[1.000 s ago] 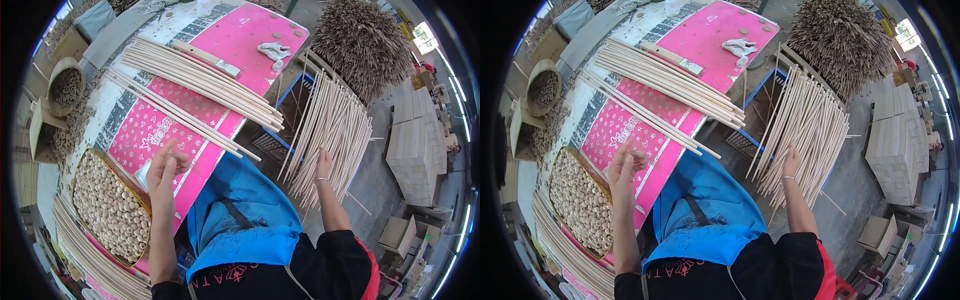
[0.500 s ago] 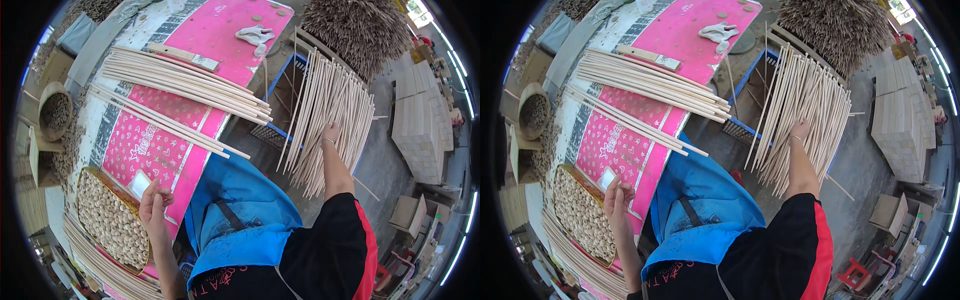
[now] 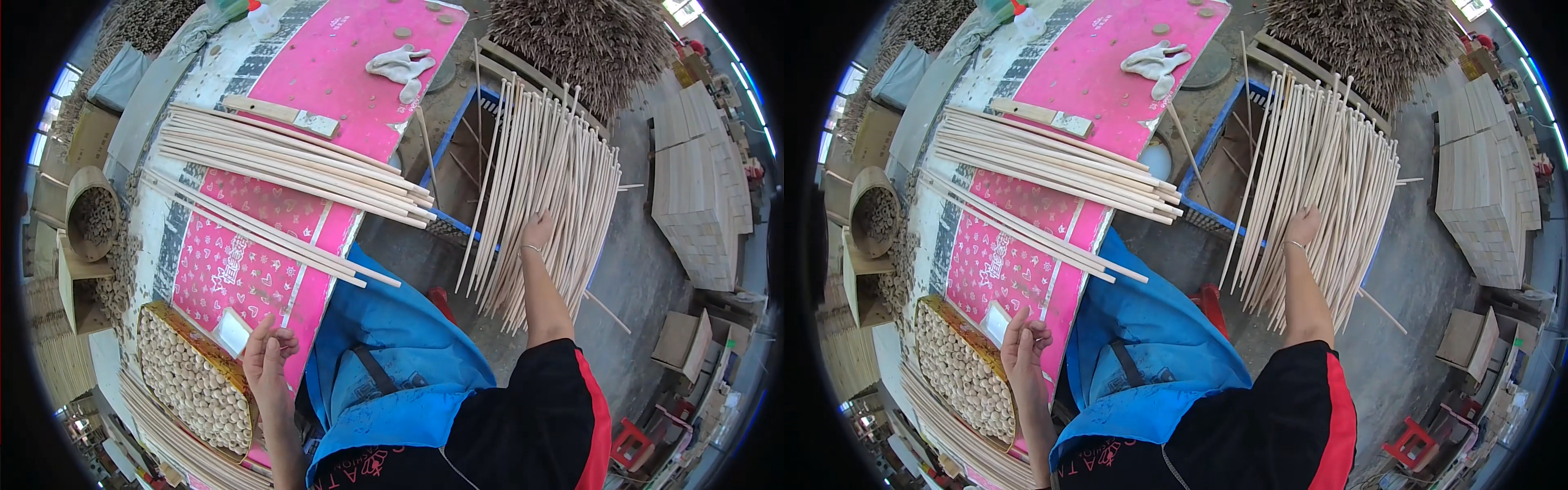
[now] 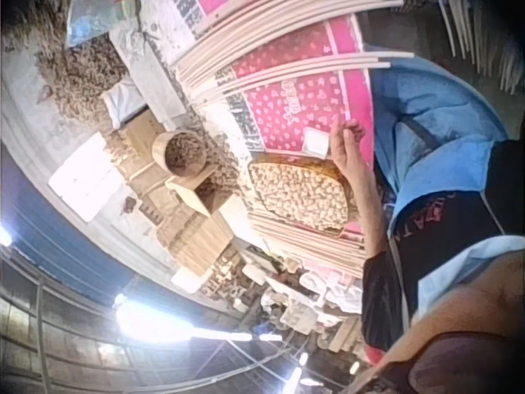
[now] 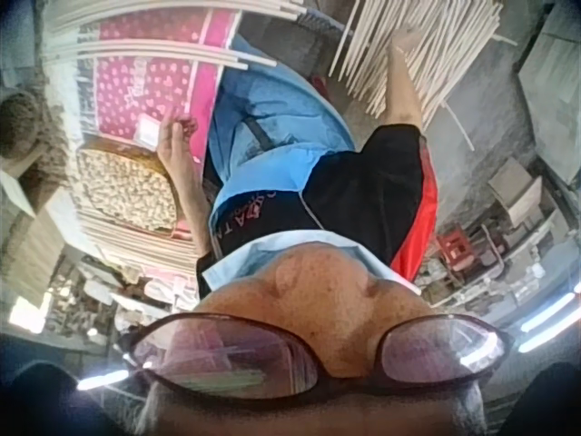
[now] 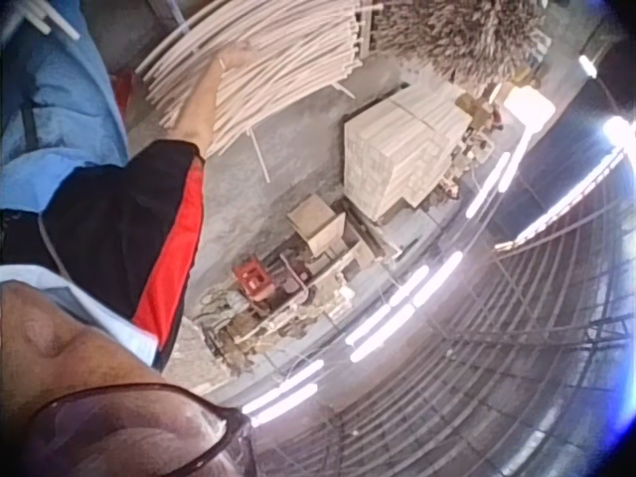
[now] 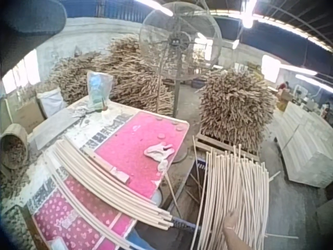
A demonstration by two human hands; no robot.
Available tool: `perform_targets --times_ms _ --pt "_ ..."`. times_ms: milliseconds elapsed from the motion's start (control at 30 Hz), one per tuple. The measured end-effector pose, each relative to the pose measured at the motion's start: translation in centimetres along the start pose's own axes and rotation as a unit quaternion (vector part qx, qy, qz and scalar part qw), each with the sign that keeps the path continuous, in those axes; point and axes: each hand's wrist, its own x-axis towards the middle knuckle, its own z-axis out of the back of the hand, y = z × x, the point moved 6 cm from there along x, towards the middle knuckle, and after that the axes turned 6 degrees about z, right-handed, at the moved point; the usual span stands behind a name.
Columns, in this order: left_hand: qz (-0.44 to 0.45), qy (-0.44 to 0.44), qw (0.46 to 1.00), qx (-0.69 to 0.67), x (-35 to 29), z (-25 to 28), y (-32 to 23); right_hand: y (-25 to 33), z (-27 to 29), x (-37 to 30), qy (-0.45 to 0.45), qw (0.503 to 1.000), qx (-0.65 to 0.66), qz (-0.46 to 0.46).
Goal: Assembling wooden parts by attaching wooden beads to the ends of long wooden rods using small pieces of adhesive tape.
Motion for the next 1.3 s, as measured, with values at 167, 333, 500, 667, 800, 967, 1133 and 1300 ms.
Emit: perform_targets --times_ms 167,333,500,667,800,967,1133,1300 --pt "0.011 -0.001 1.000 -0.007 -0.1 -0.4 -0.1 -0.6 -4.9 0.0 0.098 0.993 0.049 -0.048" --pt "0.011 -0.001 1.000 -0.022 -1.2 0.7 0.1 3.6 -6.7 -1.1 0.197 0.961 -0.175 0.088" --pt "0.011 -0.070 0.997 -0.024 -3.3 3.8 1.1 16.9 -0.1 -0.5 0.111 0.949 0.273 0.108" --pt "-0.076 -0.069 0.992 0.071 -1.4 7.8 -0.8 36.3 7.9 -12.2 0.190 0.871 0.253 0.375" --pt "-0.142 -0.202 0.924 0.291 -1.2 17.7 -4.3 43.3 8.3 -22.5 0.374 0.759 0.184 0.501" --pt "-0.212 -0.169 0.670 0.691 -2.6 20.5 -4.3 43.8 6.3 -24.0 0.282 0.794 0.213 0.495" --pt "-0.168 -0.198 0.580 0.772 -3.2 19.6 -4.0 44.1 4.3 -23.1 0.386 0.805 0.232 0.386" --pt "-0.118 -0.220 0.689 0.681 -0.6 22.9 -4.6 46.1 8.3 -20.6 0.324 0.798 0.319 0.396"
